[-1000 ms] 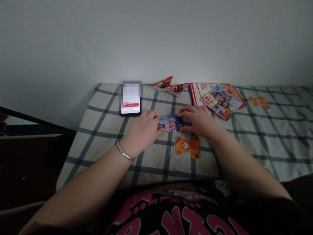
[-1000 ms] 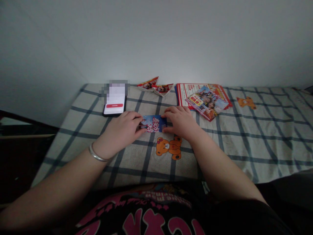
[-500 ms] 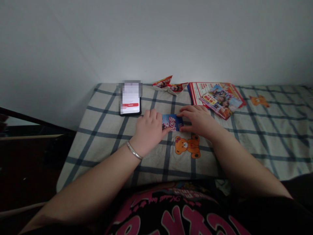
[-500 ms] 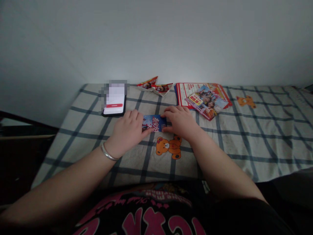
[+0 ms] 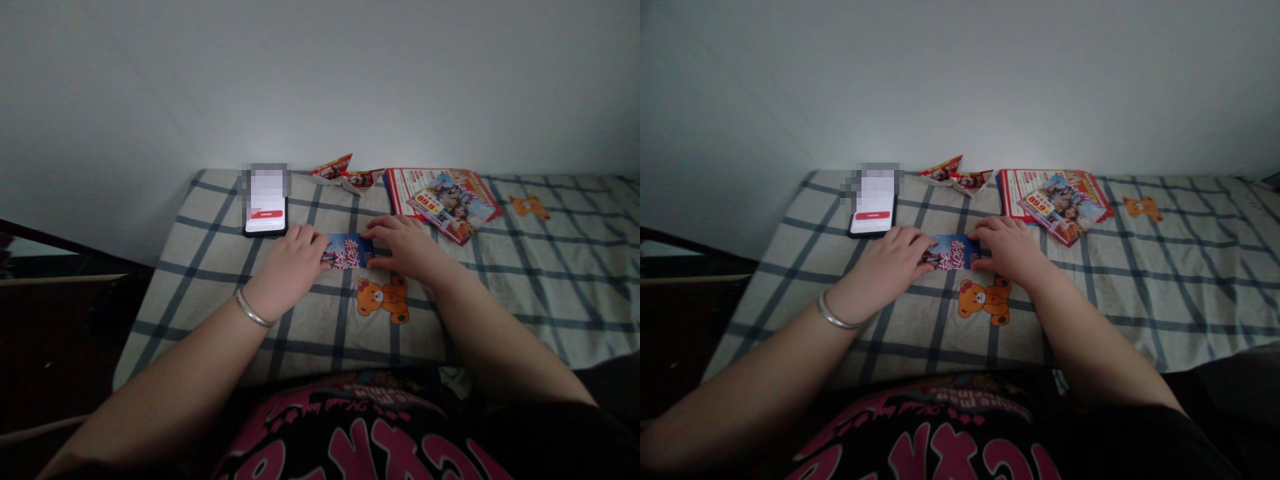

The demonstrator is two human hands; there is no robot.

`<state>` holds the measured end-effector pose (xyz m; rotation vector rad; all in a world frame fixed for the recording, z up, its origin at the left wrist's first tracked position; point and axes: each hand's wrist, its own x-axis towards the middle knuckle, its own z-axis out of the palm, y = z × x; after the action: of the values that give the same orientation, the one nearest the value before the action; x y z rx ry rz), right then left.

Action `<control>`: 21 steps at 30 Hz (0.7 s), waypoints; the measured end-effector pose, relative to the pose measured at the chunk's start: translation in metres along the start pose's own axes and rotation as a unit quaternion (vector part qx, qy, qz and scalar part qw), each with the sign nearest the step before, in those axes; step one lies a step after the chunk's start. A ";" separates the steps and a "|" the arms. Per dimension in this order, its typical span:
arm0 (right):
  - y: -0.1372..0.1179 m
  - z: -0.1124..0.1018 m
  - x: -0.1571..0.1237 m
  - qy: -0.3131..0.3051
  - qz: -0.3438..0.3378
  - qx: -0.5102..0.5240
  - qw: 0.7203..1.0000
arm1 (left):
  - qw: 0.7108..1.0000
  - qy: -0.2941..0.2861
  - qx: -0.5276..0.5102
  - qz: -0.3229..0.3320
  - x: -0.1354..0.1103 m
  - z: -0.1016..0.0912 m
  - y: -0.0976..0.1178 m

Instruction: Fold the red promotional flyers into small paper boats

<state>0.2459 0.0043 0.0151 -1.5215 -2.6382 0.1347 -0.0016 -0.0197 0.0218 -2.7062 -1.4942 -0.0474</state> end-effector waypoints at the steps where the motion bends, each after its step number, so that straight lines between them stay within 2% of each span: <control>1: 0.000 0.000 0.000 0.000 0.000 0.003 1.000 | 1.000 0.000 -0.008 0.006 0.000 0.001 -0.002; 9: 0.004 0.002 0.000 -0.003 -0.007 0.013 1.000 | 0.998 -0.021 -0.060 0.027 0.000 0.000 -0.015; 16: 0.003 0.002 0.000 -0.001 -0.007 0.016 1.000 | 0.996 -0.012 -0.084 0.035 0.001 0.006 -0.020; 21: 0.007 0.005 -0.001 0.011 -0.018 0.021 1.000 | 0.994 0.009 -0.077 0.074 0.002 0.013 -0.029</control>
<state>0.2513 0.0068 0.0097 -1.4540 -2.6259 0.1695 -0.0252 -0.0020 0.0092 -2.9199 -1.3339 -0.1884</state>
